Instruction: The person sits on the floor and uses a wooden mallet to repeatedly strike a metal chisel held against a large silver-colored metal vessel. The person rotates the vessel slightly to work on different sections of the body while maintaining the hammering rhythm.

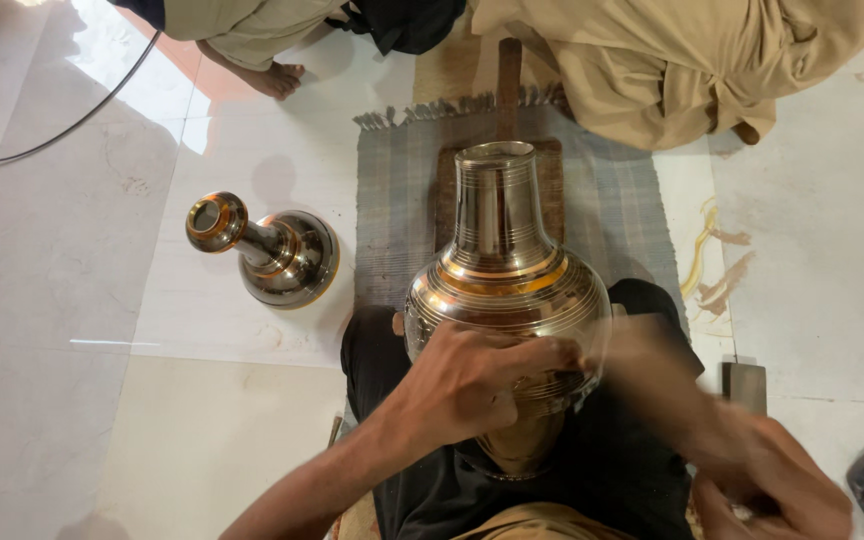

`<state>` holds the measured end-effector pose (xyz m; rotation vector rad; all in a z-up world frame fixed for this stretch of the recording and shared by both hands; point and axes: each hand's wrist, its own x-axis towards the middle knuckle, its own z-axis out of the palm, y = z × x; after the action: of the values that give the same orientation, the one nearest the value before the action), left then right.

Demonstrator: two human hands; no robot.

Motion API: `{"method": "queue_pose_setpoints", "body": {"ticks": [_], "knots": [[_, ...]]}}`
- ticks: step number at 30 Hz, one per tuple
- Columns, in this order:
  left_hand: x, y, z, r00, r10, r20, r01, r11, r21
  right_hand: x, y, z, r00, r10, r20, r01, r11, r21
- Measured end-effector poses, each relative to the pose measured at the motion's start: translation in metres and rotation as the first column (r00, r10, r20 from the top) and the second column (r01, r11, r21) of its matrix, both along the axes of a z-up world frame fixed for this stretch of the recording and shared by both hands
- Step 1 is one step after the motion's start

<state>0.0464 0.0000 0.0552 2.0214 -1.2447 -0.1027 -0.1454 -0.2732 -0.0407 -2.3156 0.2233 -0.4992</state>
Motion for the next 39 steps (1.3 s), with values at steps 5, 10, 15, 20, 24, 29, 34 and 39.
{"method": "queue_pose_setpoints", "body": {"ticks": [5, 10, 15, 20, 24, 29, 34, 39], "knots": [[-0.007, 0.005, -0.009, 0.995, 0.074, -0.061, -0.077, 0.996, -0.047, 0.025, 0.008, 0.05, 0.995, 0.064, 0.073, -0.062, 0.998, -0.032], [-0.012, 0.009, -0.026, 0.993, 0.102, -0.05, -0.107, 0.989, -0.104, 0.035, 0.002, 0.065, 0.99, 0.137, -0.009, -0.138, 0.988, -0.074], [-0.037, -0.013, -0.041, 0.881, 0.435, -0.185, -0.47, 0.768, -0.435, 0.05, -0.003, 0.073, 0.964, 0.165, -0.209, -0.147, 0.984, 0.101], [-0.061, -0.046, -0.054, 0.649, 0.719, -0.248, -0.712, 0.458, -0.533, 0.088, -0.002, 0.092, 0.819, 0.101, -0.565, -0.114, 0.993, 0.013], [-0.065, -0.056, -0.058, 0.582, 0.76, -0.288, -0.746, 0.358, -0.562, 0.113, -0.002, 0.131, 0.855, 0.337, -0.394, -0.335, 0.939, 0.076], [-0.065, -0.056, -0.059, 0.57, 0.772, -0.279, -0.749, 0.35, -0.562, 0.136, 0.007, 0.18, 0.847, 0.468, -0.251, -0.508, 0.852, -0.126], [-0.064, -0.049, -0.064, 0.567, 0.798, -0.205, -0.769, 0.424, -0.478, 0.146, 0.011, 0.196, 0.811, 0.442, -0.384, -0.585, 0.633, -0.507], [-0.058, -0.034, -0.065, 0.533, 0.771, -0.347, -0.839, 0.536, -0.097, 0.141, 0.008, 0.187, 0.769, 0.302, -0.564, -0.597, 0.656, -0.462]]}}
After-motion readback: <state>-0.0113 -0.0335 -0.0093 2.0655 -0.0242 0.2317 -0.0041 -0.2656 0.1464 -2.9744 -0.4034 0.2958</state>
